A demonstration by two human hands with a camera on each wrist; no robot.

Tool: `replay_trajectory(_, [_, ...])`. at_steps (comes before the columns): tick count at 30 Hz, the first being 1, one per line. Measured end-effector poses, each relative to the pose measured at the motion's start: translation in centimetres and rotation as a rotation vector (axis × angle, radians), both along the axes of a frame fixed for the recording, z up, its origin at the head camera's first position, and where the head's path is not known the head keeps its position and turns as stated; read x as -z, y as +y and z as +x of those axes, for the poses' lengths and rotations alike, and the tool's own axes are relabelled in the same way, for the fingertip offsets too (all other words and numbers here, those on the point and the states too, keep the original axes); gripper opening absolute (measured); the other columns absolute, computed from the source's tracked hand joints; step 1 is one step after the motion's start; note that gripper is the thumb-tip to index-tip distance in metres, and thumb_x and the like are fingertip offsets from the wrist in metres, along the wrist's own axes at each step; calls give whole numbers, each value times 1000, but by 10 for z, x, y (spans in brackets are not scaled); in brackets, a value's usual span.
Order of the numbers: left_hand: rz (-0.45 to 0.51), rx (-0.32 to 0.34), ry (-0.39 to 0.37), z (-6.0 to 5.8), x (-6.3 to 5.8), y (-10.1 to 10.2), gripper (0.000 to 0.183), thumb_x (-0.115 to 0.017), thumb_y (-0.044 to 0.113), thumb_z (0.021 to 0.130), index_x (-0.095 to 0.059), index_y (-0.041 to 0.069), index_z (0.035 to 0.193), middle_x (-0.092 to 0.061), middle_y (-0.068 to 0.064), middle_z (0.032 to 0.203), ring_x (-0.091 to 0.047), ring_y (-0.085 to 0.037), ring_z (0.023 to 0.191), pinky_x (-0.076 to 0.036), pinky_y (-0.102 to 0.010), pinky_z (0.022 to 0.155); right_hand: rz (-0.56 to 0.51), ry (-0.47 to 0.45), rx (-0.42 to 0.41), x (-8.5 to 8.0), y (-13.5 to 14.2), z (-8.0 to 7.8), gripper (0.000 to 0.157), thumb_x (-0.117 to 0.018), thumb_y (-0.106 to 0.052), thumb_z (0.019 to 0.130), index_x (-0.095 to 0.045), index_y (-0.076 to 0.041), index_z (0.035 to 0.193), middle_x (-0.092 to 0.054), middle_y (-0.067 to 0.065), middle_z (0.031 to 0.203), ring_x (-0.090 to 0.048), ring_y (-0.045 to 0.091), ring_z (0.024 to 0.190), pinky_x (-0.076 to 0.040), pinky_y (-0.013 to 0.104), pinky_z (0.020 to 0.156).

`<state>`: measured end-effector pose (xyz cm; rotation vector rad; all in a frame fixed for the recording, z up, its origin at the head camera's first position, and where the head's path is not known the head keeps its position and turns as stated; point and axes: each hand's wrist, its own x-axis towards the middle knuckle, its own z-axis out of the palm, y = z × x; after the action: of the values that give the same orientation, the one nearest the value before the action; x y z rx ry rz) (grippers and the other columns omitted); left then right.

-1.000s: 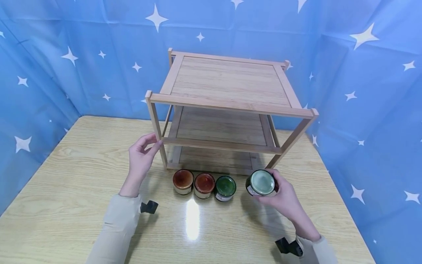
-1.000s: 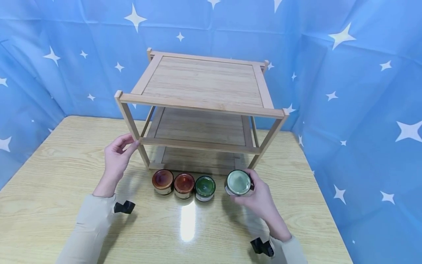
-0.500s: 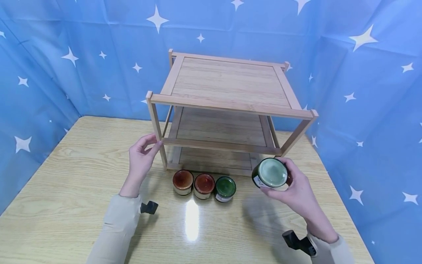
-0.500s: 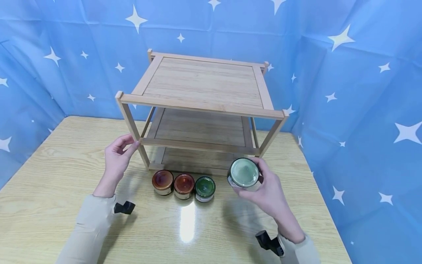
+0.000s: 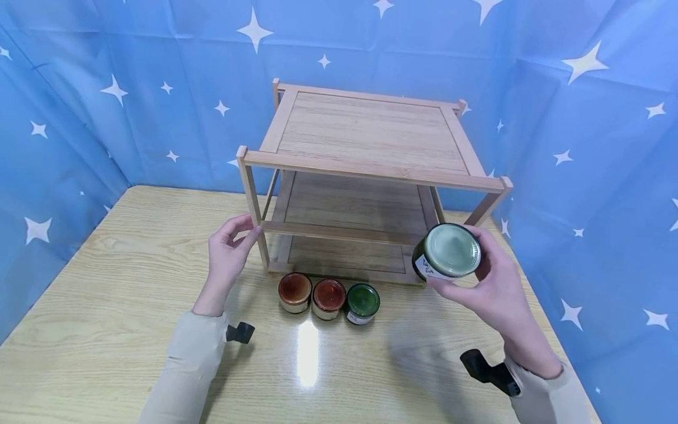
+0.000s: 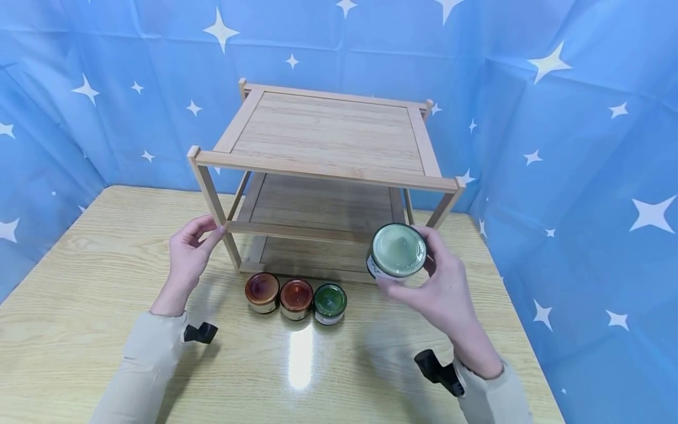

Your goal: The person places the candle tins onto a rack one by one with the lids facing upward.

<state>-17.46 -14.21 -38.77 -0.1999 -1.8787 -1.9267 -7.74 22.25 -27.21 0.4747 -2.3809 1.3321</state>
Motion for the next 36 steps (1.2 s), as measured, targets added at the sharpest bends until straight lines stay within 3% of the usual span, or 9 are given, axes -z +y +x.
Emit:
replay_trajectory(9, [-4, 2, -6, 0, -1, 0, 23, -63, -9, 84, -59, -15, 107, -63, 14, 90, -61, -5, 88, -54, -17, 79, -80, 36, -65, -22, -9, -8, 74, -74, 23, 57, -52, 0, 123, -56, 6, 114, -57, 15, 96, -49, 13, 80])
replay_trajectory(19, [-12, 1, -16, 0, -1, -1, 23, -63, -9, 84, -60, -14, 106, -63, 15, 89, -61, -4, 88, -54, -17, 79, -247, 113, -243, -45, -20, -24, 68, -71, 23, 59, -54, 4, 122, -57, 11, 115, -56, 19, 100, -48, 18, 86])
replay_trajectory(28, [-6, 6, -6, 0, 0, 0, 23, -62, -9, 85, -60, -14, 106, -63, 14, 90, -61, -5, 88, -54, -17, 79, -236, 97, -213, -70, -34, -34, 65, -73, 20, 59, -58, -1, 119, -60, 10, 111, -57, 19, 96, -49, 19, 84])
replay_trajectory(36, [-1, 5, 7, 0, 0, 0, 22, -62, -10, 84, -59, -15, 106, -63, 13, 90, -61, -5, 88, -54, -17, 79, -112, 63, -124, -89, -48, -39, 65, -77, 14, 61, -58, -7, 119, -60, 7, 112, -57, 18, 97, -49, 20, 85])
